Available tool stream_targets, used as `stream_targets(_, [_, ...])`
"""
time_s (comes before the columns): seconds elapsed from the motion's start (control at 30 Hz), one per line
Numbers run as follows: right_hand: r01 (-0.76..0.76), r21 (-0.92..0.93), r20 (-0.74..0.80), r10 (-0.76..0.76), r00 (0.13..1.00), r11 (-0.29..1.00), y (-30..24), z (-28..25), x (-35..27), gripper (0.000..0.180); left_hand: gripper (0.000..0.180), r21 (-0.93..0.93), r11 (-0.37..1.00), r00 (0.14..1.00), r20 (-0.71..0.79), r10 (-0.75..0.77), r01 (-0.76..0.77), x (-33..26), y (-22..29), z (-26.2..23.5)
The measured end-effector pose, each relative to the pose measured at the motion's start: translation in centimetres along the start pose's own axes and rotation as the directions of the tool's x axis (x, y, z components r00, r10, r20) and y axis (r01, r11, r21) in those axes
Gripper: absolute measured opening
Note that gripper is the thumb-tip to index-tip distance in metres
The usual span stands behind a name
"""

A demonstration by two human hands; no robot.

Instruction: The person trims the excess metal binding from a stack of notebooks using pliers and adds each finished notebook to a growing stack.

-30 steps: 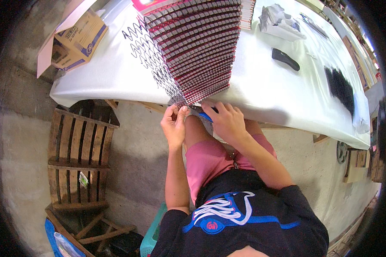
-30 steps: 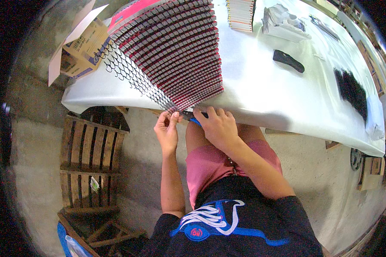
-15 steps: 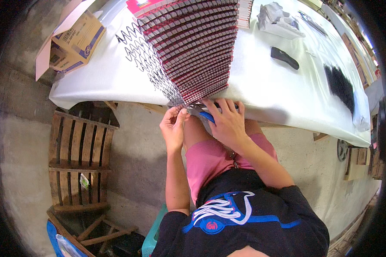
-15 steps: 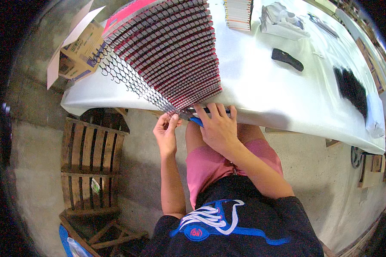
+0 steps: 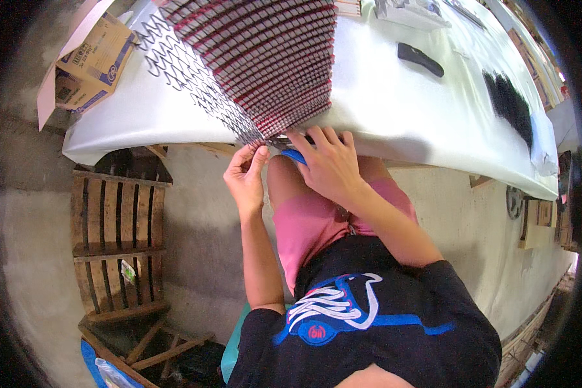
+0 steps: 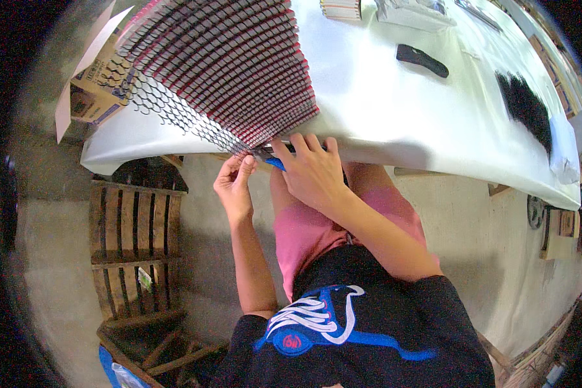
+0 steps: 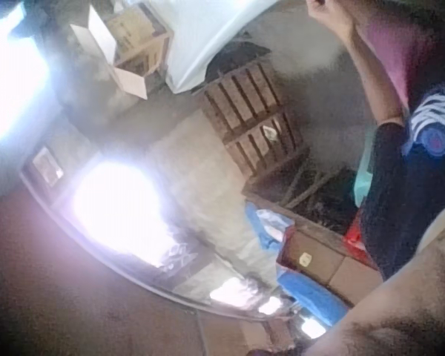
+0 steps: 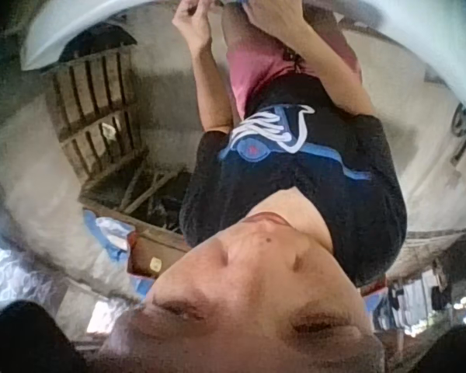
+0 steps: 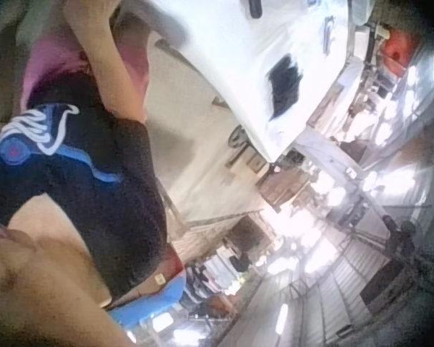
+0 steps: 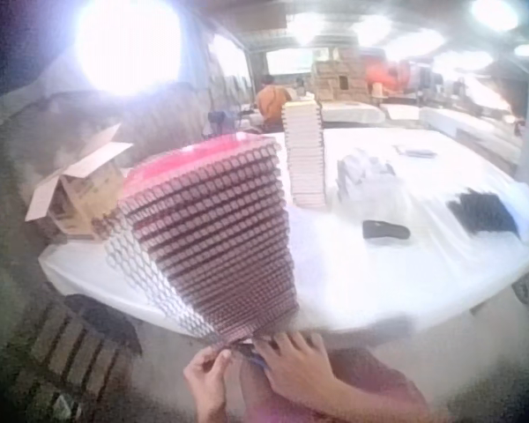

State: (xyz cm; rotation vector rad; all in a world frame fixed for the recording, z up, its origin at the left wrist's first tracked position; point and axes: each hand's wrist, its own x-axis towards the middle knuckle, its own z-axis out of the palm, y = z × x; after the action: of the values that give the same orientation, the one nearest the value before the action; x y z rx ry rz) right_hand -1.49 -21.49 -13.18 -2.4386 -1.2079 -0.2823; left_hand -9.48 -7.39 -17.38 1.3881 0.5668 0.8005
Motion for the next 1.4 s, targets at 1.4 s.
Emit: stream_targets(1.4, [-0.138, 0.063, 0.224, 0.120, 0.967, 0.988, -0.2, -1.1, 0.8, 0.042, 0.017, -0.126, 0.992, 0.996, -0.092, 0.014, -0.026, 0.0, 0.9, 3.0])
